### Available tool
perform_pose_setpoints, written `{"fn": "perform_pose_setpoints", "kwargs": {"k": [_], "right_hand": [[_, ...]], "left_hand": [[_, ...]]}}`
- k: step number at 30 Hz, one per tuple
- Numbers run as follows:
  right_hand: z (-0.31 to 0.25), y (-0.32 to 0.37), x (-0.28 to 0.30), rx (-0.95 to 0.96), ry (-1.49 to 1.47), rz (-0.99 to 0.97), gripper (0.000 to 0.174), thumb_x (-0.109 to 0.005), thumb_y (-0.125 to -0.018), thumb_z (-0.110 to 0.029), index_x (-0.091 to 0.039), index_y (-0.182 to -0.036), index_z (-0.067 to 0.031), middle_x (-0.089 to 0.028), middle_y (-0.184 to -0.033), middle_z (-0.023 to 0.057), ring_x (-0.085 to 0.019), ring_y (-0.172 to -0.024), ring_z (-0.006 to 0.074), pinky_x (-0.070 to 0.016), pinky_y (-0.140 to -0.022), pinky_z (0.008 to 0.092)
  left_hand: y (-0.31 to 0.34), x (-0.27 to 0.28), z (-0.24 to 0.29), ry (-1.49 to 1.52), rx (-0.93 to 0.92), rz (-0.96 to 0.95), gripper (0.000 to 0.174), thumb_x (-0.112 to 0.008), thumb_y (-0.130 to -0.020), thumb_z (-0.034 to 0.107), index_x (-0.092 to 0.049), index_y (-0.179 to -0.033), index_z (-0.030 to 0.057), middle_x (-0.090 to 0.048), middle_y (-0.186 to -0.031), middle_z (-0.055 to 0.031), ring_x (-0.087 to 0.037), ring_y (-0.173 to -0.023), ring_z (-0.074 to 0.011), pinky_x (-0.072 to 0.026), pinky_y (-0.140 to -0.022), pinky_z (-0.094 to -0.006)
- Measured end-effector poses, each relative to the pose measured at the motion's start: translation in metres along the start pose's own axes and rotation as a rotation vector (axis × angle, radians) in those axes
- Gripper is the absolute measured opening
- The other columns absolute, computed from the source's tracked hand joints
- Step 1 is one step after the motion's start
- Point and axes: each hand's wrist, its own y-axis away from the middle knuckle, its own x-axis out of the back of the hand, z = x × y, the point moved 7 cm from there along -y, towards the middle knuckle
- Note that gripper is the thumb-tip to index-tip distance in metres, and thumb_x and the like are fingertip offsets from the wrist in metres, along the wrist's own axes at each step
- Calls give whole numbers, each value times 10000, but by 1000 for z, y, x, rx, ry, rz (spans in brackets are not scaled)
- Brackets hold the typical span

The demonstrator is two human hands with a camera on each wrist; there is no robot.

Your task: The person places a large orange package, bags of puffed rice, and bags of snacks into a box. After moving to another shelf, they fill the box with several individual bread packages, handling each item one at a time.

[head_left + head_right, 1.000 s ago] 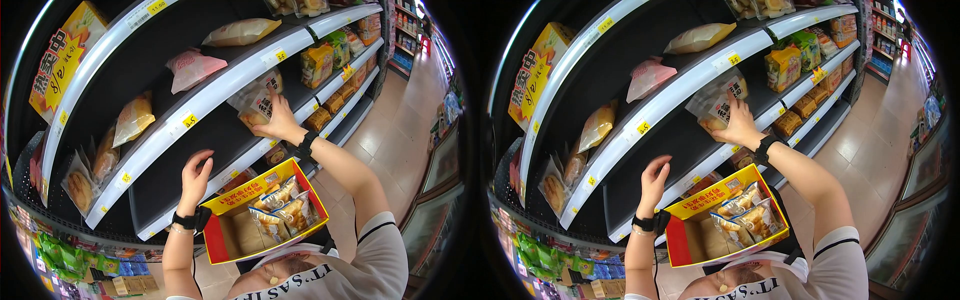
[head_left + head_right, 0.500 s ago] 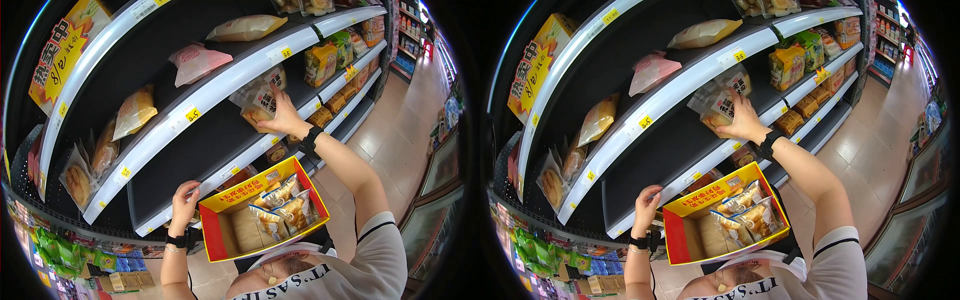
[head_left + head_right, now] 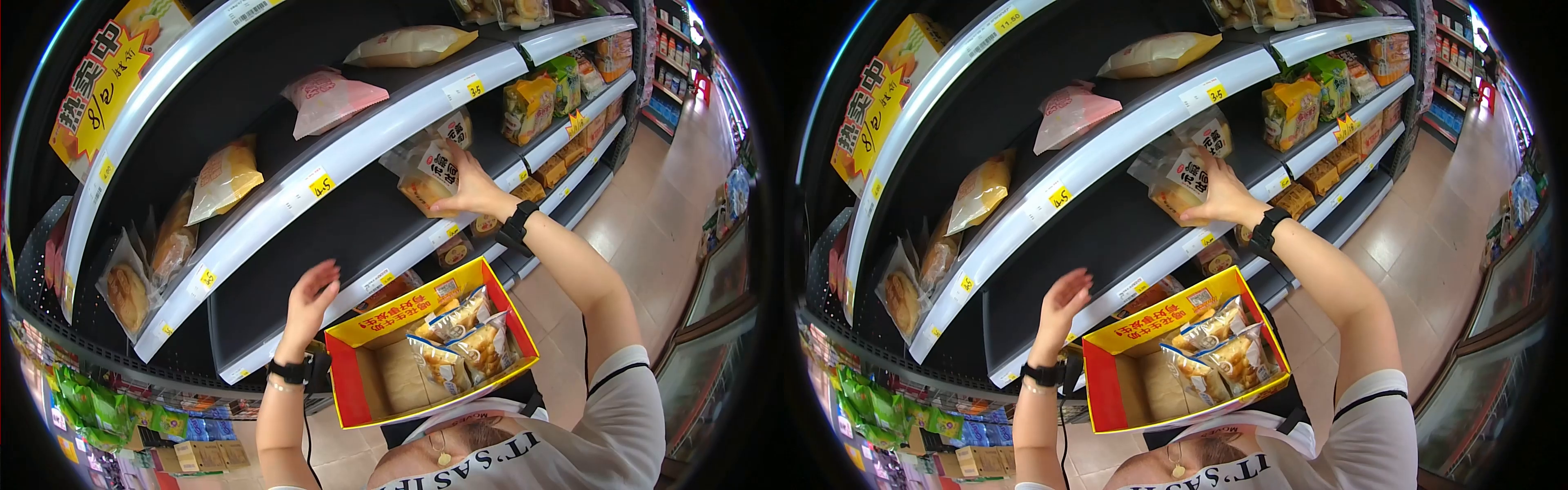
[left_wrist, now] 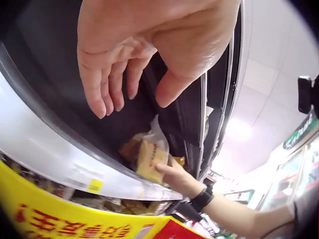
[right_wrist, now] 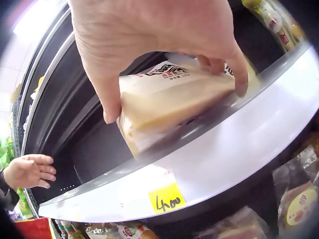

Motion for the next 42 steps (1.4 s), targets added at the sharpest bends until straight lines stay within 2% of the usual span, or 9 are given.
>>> {"fn": "perform_pose_setpoints", "kwargs": {"k": [3, 9, 14, 18, 20, 24, 30, 36, 42], "right_hand": [[1, 3, 0, 29, 5, 45, 1192, -840, -525, -403, -133, -1422, -58, -370, -1306, 287, -389, -1194, 448, -336, -1017, 469], [-12, 6, 7, -67, 114, -6, 1195, -848, -509, -389, -158, -1418, -35, -399, -1295, 274, -416, -1179, 420, -340, -1016, 437], [-19, 9, 9, 37, 65, 47, 1175, -838, -517, -345, -151, -1418, -36, -394, -1311, 251, -404, -1190, 403, -336, -1024, 430], [-20, 19, 10, 113, 0, 55, 1185, -851, -521, -261, -119, -1426, -42, -344, -1349, 231, -360, -1233, 384, -316, -1048, 416], [-21, 26, 16, 203, -32, 160, 1210, -867, -502, -225, -110, -1428, -42, -312, -1370, 227, -333, -1263, 377, -302, -1062, 412], [-17, 32, 28, 212, -54, 265, 1189, -869, -511, -215, -120, -1418, -39, -307, -1363, 235, -337, -1241, 396, -297, -1054, 436], [13, 20, 49, 80, -12, 404, 1210, -870, -503, -186, -99, -1421, -25, -312, -1348, 243, -334, -1241, 399, -312, -1042, 425], [33, 10, 51, -42, 29, 440, 1179, -846, -540, -233, -90, -1415, -5, -327, -1313, 260, -349, -1209, 415, -324, -1018, 448], [35, 1, 42, -113, 110, 427, 1167, -848, -529, -240, -119, -1406, 10, -353, -1280, 260, -368, -1179, 418, -341, -994, 447]], "left_hand": [[-41, -36, 17, 184, 87, -80, 584, -615, -870, 166, -348, -1363, -1, -496, -1273, -182, -555, -1101, -232, -477, -888, -315], [-113, -111, 17, 204, 213, -162, 774, -661, -826, 149, -182, -1416, 6, -487, -1248, -227, -583, -1045, -252, -490, -873, -334], [-131, -137, 10, 318, 262, -172, 732, -665, -801, 94, -218, -1373, 5, -501, -1192, -177, -592, -994, -224, -499, -846, -332], [-116, -140, 18, 203, 120, 25, 753, -670, -758, 21, -222, -1363, 45, -491, -1196, -154, -556, -990, -189, -499, -820, -314], [-114, -144, 28, 113, -147, 39, 807, -703, -725, 39, -205, -1360, 20, -467, -1220, -179, -568, -971, -201, -515, -764, -294], [-118, -162, 45, -17, -188, 38, 785, -675, -721, -5, -213, -1354, 41, -443, -1237, -140, -525, -991, -203, -492, -802, -294], [-164, -183, 68, -207, -322, -18, 829, -732, -697, 178, -260, -1360, 20, -540, -1130, -174, -604, -882, -227, -511, -720, -320], [-203, -200, 65, -349, -116, -142, 844, -705, -716, 136, -223, -1394, -6, -502, -1226, -188, -587, -962, -221, -498, -792, -309], [-213, -191, 54, -206, -142, -117, 788, -675, -729, 148, -272, -1394, 20, -525, -1215, -198, -588, -963, -217, -490, -811, -313]]}}
